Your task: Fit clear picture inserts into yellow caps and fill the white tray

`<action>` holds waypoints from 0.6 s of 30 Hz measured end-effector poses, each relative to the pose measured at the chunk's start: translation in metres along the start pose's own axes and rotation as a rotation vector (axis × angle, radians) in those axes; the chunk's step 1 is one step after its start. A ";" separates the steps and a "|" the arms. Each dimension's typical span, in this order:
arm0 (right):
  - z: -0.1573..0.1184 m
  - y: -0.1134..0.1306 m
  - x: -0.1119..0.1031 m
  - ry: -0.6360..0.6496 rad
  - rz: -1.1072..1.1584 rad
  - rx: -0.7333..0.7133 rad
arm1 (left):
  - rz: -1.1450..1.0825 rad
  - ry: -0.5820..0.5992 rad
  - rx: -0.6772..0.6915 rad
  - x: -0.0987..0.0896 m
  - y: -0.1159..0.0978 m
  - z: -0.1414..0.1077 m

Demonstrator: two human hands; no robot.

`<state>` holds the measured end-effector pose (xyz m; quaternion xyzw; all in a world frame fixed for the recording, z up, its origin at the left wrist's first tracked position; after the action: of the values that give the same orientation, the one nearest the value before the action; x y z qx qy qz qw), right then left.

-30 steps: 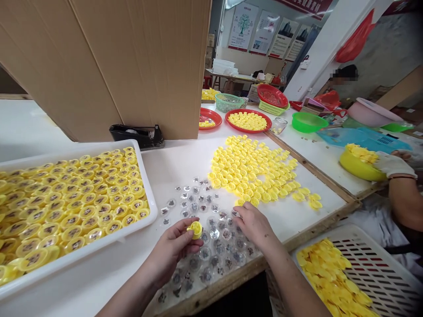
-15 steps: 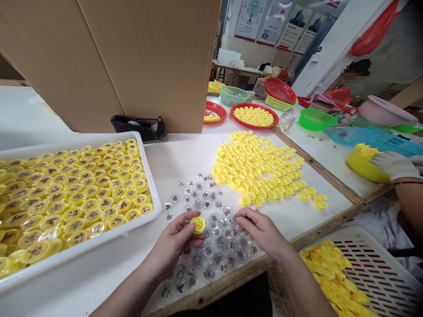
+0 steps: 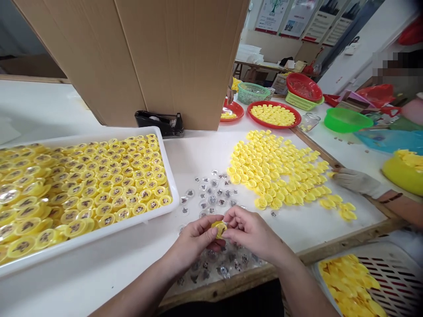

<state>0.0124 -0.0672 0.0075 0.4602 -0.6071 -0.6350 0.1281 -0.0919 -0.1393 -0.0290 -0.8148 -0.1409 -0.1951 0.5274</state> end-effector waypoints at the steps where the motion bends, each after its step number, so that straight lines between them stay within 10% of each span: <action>1: -0.001 0.003 0.000 -0.019 -0.021 -0.015 | -0.011 0.000 -0.004 0.000 0.001 0.000; 11: -0.014 0.033 0.017 -0.244 -0.609 -0.301 | -0.208 -0.111 0.003 -0.006 0.011 0.005; 18: -0.020 0.041 0.018 -0.276 -0.589 -0.433 | -0.193 -0.116 0.005 -0.011 0.005 0.005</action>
<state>0.0011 -0.1024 0.0399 0.4875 -0.3126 -0.8138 -0.0481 -0.0983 -0.1374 -0.0396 -0.8061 -0.2494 -0.1974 0.4991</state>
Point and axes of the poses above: each hand's wrist, its own z-axis towards the middle knuckle, its own x-axis out of the palm, y = z × x, the point moved 7 cm from there along z, towards the middle knuckle, and after that the axes turned 6 degrees about -x, right-handed, at the moved point
